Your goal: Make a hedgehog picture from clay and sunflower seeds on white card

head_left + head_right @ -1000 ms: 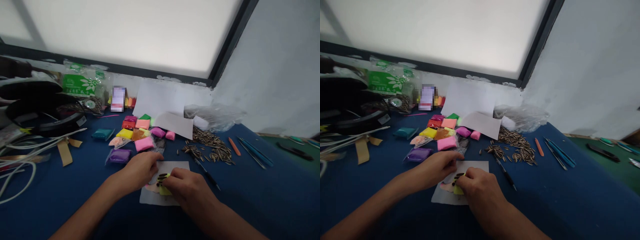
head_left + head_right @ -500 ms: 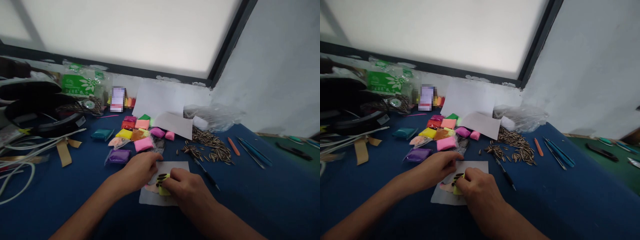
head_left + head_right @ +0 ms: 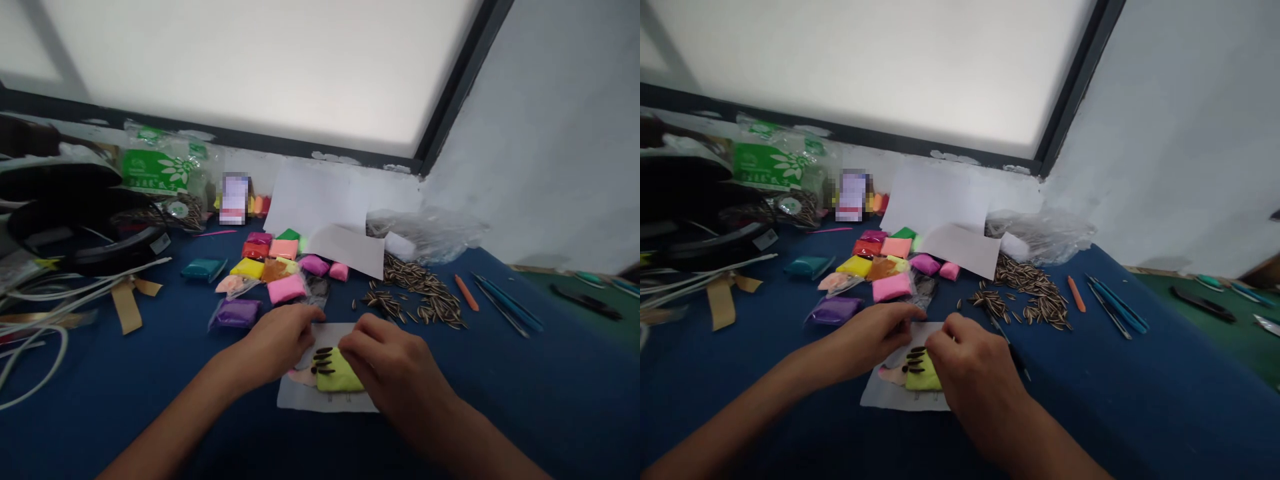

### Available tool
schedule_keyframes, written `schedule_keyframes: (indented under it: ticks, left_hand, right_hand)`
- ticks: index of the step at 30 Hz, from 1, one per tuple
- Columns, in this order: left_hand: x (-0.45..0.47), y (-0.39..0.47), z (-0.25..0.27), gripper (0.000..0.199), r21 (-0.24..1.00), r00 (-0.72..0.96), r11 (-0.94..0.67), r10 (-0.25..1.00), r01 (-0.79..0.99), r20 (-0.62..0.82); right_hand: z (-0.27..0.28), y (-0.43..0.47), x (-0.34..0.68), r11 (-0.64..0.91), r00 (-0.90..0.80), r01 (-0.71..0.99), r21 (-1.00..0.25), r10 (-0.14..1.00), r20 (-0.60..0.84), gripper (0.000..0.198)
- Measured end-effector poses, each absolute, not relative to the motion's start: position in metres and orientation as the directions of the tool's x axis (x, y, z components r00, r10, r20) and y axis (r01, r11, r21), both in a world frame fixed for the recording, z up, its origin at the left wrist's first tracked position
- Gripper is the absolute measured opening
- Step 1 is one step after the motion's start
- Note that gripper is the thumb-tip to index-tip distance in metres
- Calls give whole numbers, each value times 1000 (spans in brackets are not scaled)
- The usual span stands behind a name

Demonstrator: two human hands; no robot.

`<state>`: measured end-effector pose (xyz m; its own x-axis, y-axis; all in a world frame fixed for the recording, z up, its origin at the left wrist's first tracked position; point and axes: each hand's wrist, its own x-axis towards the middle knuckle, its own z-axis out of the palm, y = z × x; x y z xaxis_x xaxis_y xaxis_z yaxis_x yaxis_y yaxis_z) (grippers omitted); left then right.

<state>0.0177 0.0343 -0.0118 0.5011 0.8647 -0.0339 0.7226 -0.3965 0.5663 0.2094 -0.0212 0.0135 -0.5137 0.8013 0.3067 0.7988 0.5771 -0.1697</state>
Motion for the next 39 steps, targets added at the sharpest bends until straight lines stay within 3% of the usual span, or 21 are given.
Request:
schedule_keyframes:
  ticks: [7,10,13,18,26,39]
  left_hand:
    - [18,34,-9,37,556,492,-369,866,745,-84]
    - [18,34,-10,33,547,494,-370,864,751,-93]
    - [18,34,-9,33,535,491,-374,866,757,-90]
    - [18,33,-9,33,527,506,-398,859,751,-74]
    - [18,33,-8,33,533,499,-388,863,752,-77]
    - [18,32,-4,33,537,511,-386,854,750,-99]
  right_hand:
    - [12,8,231,393,-338,905,-162,897,287,18]
    - [3,21,235,425,-386,896,-129,889,247,22]
    - [-5,31,236,464,-446,886,-15,859,252,31]
    - [-7,41,236,502,-518,855,131,836,180,20]
    - [-5,44,237,472,-492,869,149,856,158,14]
    - [-2,44,250,431,-435,900,67,874,215,14]
